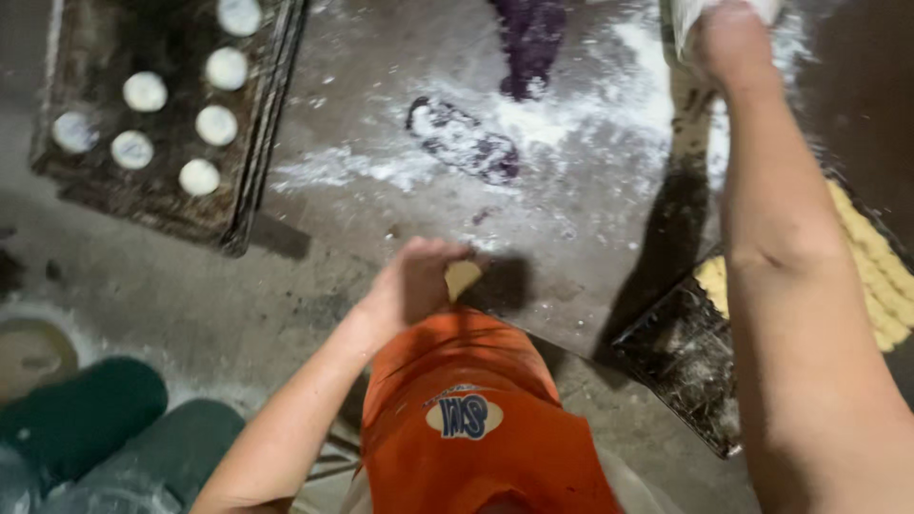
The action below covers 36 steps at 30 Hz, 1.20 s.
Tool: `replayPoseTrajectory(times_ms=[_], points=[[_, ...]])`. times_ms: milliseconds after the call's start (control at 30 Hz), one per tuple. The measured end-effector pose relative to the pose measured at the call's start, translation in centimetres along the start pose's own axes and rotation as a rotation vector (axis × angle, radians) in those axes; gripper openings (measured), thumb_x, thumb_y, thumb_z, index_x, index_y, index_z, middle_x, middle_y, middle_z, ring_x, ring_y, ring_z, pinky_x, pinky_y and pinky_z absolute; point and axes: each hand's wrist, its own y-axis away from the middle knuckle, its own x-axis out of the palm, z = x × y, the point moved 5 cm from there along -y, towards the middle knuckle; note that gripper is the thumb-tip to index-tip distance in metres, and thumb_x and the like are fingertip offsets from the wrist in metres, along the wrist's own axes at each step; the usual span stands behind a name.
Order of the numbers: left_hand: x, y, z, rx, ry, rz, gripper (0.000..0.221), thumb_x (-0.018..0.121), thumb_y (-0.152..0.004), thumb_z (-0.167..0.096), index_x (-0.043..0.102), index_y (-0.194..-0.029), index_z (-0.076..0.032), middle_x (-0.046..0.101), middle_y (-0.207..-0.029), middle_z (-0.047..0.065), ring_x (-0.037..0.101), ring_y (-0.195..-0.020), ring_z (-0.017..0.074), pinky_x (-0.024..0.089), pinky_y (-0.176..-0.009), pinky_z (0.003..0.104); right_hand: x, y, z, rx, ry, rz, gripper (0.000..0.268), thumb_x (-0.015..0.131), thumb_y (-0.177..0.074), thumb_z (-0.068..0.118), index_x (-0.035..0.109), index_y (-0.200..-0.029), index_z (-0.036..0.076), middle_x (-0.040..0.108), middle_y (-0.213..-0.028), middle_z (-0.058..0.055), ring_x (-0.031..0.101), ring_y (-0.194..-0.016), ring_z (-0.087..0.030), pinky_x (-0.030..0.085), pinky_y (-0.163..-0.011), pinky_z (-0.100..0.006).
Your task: The person makes filled buns by taking pieces of dough, stuffing them with filling, pinching them closed, rolling them into balls, and placing them onto baking trays by hand.
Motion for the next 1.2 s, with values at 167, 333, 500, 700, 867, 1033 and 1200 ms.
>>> replayPoseTrajectory(times_ms=[167,333,500,700,867,1033,1200], points=[[-6.9,3.2,-0.2,-0.275,-0.907,-0.346,0.059,0.085,-0.073,-0.032,0.066,-0.124,-0.010,0.063,-0.113,0.013,0.060,-0.098,0.0350,0.048,-0.085,0.047,-7.0,2.2,4.3,0.232,-0.104,0.115,0.012,0.064,-0.099,0.009,0.070,-0.105,0.001,0.071,-0.100,-0.022,0.068,-0.096,-0.038,0.054,-0.082,-0.047],[-9.8,4.7,-0.9,-0.189,-1.040,-0.511,0.049,0.075,-0.079,-0.011,0.064,-0.126,-0.007,0.062,-0.123,0.012,0.059,-0.105,0.0337,0.049,-0.089,0.045,-14.6,8.1,18.5,0.479,-0.304,0.308,0.020,0.066,-0.104,0.017,0.071,-0.113,-0.001,0.072,-0.107,-0.020,0.068,-0.102,-0.035,0.055,-0.089,-0.044],[-11.7,2.7,-3.2,0.090,-1.142,-0.436,0.040,0.067,-0.097,-0.008,0.066,-0.137,-0.010,0.062,-0.129,0.011,0.060,-0.108,0.0309,0.047,-0.088,0.044,-9.8,8.6,28.8,0.398,-0.762,0.039,0.027,0.070,-0.105,0.023,0.075,-0.124,0.005,0.071,-0.123,-0.020,0.067,-0.113,-0.036,0.051,-0.101,-0.047],[-15.3,1.8,-2.7,-0.159,-1.620,-0.294,0.050,0.070,-0.080,-0.037,0.068,-0.117,-0.003,0.064,-0.124,0.016,0.060,-0.100,0.0325,0.046,-0.088,0.048,-3.0,7.2,32.9,0.429,-0.557,0.015,0.033,0.075,-0.089,0.020,0.071,-0.114,-0.002,0.065,-0.117,-0.028,0.061,-0.111,-0.046,0.050,-0.099,-0.051],[-19.6,3.3,-1.3,-0.125,-1.206,-0.351,0.048,0.075,-0.082,-0.016,0.064,-0.125,0.000,0.063,-0.118,0.018,0.059,-0.107,0.0372,0.045,-0.092,0.047,-3.3,8.0,33.1,0.435,-0.503,-0.006,0.032,0.075,-0.095,0.022,0.071,-0.117,0.000,0.064,-0.124,-0.026,0.059,-0.120,-0.046,0.047,-0.106,-0.051],[-21.8,3.6,1.7,-0.041,-0.755,-0.459,0.058,0.072,-0.077,-0.003,0.060,-0.134,-0.005,0.062,-0.128,0.015,0.057,-0.110,0.0396,0.045,-0.094,0.046,-5.0,8.1,35.7,0.336,-0.313,0.035,0.028,0.074,-0.093,0.020,0.071,-0.114,0.001,0.066,-0.125,-0.027,0.059,-0.119,-0.047,0.049,-0.102,-0.050],[-22.0,0.8,-0.1,0.275,-1.067,-0.232,0.070,0.078,-0.062,-0.011,0.059,-0.130,-0.009,0.058,-0.123,0.020,0.060,-0.099,0.0379,0.046,-0.078,0.049,-4.7,9.4,34.4,0.503,-0.363,0.092,0.020,0.070,-0.094,0.011,0.074,-0.112,0.004,0.070,-0.118,-0.022,0.066,-0.113,-0.043,0.054,-0.100,-0.046]])
